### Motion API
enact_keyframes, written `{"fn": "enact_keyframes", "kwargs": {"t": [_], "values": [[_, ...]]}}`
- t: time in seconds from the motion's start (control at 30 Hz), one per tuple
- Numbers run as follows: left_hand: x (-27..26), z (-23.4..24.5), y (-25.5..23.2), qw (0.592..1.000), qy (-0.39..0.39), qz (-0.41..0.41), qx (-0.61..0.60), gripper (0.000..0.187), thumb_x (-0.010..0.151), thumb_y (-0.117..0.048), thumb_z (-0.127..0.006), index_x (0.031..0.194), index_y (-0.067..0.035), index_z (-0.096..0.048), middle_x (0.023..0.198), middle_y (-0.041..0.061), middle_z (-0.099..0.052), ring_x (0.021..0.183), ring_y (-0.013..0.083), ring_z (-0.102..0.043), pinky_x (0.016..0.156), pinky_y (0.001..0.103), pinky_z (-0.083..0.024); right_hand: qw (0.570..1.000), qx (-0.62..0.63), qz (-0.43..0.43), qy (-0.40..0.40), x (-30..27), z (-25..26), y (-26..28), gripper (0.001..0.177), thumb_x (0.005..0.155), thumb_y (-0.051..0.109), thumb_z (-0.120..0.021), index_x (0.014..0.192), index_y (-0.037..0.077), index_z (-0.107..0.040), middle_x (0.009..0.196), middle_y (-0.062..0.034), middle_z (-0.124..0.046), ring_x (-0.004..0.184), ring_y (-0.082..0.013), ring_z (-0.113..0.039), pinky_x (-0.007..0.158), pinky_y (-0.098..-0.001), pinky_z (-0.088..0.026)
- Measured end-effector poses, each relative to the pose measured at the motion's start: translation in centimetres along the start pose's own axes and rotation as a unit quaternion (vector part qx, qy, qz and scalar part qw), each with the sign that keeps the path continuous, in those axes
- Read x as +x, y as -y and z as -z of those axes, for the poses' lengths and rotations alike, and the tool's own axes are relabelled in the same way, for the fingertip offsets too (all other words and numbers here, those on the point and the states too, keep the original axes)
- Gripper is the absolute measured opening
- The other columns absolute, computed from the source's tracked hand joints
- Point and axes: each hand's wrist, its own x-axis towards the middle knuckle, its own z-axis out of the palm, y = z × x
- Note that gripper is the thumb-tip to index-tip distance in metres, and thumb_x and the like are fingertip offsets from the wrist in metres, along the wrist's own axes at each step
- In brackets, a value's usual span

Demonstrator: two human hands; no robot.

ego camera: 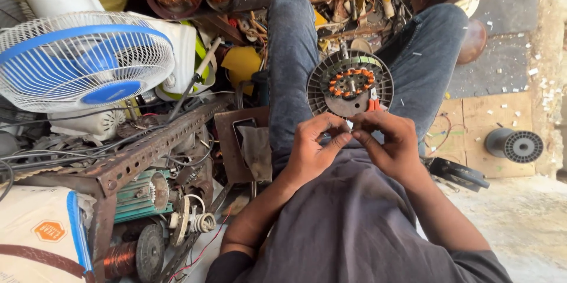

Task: The person is repairing an electric motor rotor by inserting small white insulating pieces into the slots between copper windings. They use orange-handled scissors to cut the pieces and their fingers to press them into place.

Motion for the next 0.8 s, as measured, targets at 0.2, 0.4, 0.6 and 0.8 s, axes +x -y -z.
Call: {"fn": "enact_keyframes", "kwargs": {"t": [0.2, 0.4, 0.6, 0.8], "values": [[-0.7, -0.5, 2.4, 0.988, 0.030, 0.085, -0.123, 0.016, 0.101, -0.011, -0.072, 0.108, 0.002, -0.065, 0.094, 0.000, -0.066, 0.088, 0.0044, -0.061, 0.079, 0.021, -0.051, 0.994, 0.101, -0.033, -0.005, -0.9, 0.3, -1.9, 0.014, 0.091, -0.007, -0.073, 0.104, -0.006, -0.069, 0.096, -0.0084, -0.073, 0.089, -0.0127, -0.070, 0.083, -0.0273, -0.060], [-0.8, -1.7, 1.8, 0.992, 0.004, 0.064, -0.110, 0.016, 0.107, -0.014, -0.065, 0.105, 0.002, -0.062, 0.092, 0.001, -0.063, 0.084, 0.0060, -0.063, 0.076, 0.022, -0.052, 0.947, 0.293, -0.131, -0.004, -2.1, 0.6, -5.3, 0.012, 0.090, -0.004, -0.077, 0.100, -0.008, -0.072, 0.094, -0.0135, -0.072, 0.080, -0.0170, -0.070, 0.073, -0.0288, -0.059], [0.1, -2.3, 0.3, 0.997, -0.033, -0.045, 0.060, 0.014, 0.103, -0.010, -0.067, 0.101, 0.003, -0.062, 0.092, 0.008, -0.066, 0.081, 0.0144, -0.068, 0.072, 0.026, -0.056, 0.905, 0.407, -0.121, -0.016, -3.0, 0.0, -7.5, 0.012, 0.090, -0.003, -0.079, 0.100, -0.008, -0.073, 0.098, -0.0175, -0.073, 0.082, -0.0204, -0.071, 0.075, -0.0312, -0.060], [0.3, -1.7, 0.2, 0.998, -0.009, -0.032, 0.054, 0.010, 0.096, -0.007, -0.075, 0.096, 0.000, -0.067, 0.091, 0.006, -0.069, 0.079, 0.0137, -0.068, 0.070, 0.027, -0.054, 0.904, 0.406, -0.127, -0.044, -3.5, -0.5, -6.8, 0.012, 0.092, 0.002, -0.079, 0.099, -0.006, -0.072, 0.101, -0.0164, -0.073, 0.085, -0.0180, -0.071, 0.075, -0.0298, -0.060]]}}
